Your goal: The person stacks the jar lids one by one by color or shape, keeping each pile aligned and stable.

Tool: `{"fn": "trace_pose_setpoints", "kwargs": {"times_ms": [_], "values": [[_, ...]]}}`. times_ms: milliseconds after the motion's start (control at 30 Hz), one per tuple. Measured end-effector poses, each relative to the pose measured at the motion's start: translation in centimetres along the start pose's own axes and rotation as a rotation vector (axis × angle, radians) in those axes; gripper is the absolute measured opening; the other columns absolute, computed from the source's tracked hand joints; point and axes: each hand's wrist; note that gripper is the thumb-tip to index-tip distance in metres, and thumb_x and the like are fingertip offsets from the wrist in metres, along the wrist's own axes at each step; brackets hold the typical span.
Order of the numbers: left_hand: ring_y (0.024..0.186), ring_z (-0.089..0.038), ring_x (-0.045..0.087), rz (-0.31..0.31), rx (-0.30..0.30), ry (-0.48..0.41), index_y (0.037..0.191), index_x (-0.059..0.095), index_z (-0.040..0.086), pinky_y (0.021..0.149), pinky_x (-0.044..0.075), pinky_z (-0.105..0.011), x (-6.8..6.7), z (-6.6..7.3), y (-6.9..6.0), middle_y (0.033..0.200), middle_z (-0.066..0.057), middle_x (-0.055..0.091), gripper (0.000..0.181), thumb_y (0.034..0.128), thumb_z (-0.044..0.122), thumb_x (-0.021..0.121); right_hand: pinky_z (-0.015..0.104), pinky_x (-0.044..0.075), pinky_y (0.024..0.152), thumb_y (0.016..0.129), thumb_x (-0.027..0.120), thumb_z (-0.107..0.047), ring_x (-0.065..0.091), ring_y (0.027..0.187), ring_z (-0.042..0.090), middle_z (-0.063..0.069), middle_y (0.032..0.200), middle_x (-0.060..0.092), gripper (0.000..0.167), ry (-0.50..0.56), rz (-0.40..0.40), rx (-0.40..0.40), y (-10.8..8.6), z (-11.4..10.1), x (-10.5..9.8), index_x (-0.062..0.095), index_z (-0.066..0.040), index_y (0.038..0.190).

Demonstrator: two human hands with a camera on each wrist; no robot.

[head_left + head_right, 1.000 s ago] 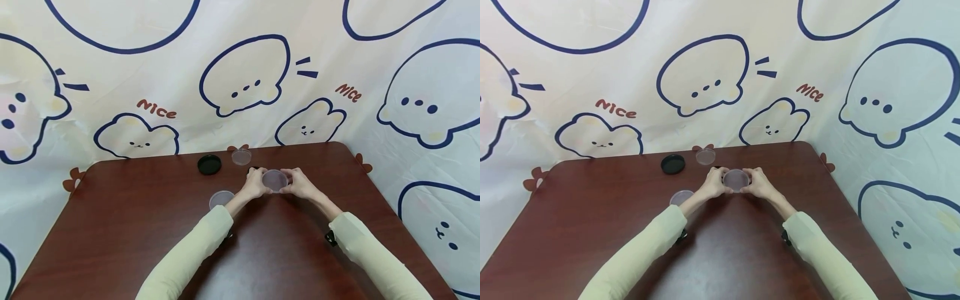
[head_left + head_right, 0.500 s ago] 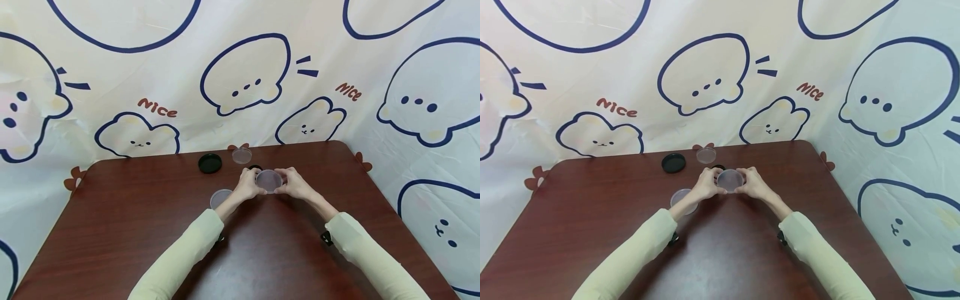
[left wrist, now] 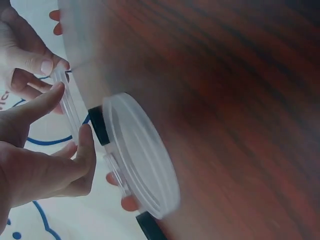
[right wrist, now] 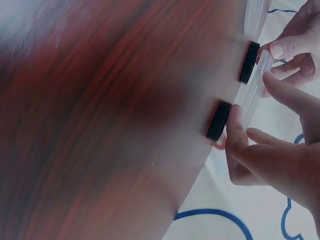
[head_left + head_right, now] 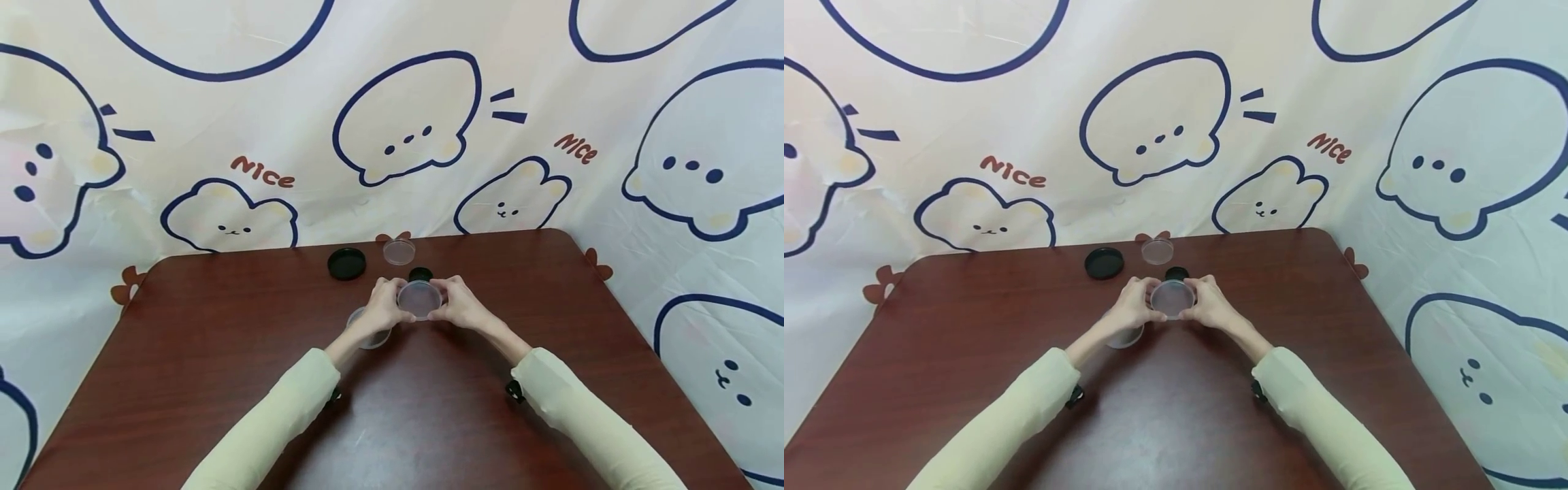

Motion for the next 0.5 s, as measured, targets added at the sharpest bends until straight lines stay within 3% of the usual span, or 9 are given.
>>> {"fn": "trace_pose_setpoints", "kwargs": {"times_ms": [333,500], "values": [[0.105,-0.029,0.045,0.019,-0.023,0.029,0.126,0.056,-0.004,0.087,0.044,-0.041,-1.1,-1.4,-2.2,0.116,-0.019,0.052,0.065,0.0697,0.008,0.087,0.025,0.053,0.070,0.077,0.078,0.003,0.064,0.090,0.027,0.030,0.126,0.038,0.070,0.076,-0.051,-0.017,-0.2,-1.2,2.1,0.044,0.012,0.137],[0.103,-0.029,0.045,0.029,-0.005,0.042,0.124,0.056,-0.005,0.085,0.044,-0.042,-1.6,-2.1,-3.2,0.111,-0.018,0.053,0.066,0.0679,0.008,0.088,0.025,0.053,0.071,0.077,0.078,0.004,0.064,0.087,0.023,0.029,0.128,0.037,0.069,0.097,-0.077,-0.030,-0.4,-1.9,2.7,0.044,0.011,0.137]]}}
Point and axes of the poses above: each hand's wrist, its own y-axis towards the middle knuckle, its own x-axis out of the palm, z = x × y
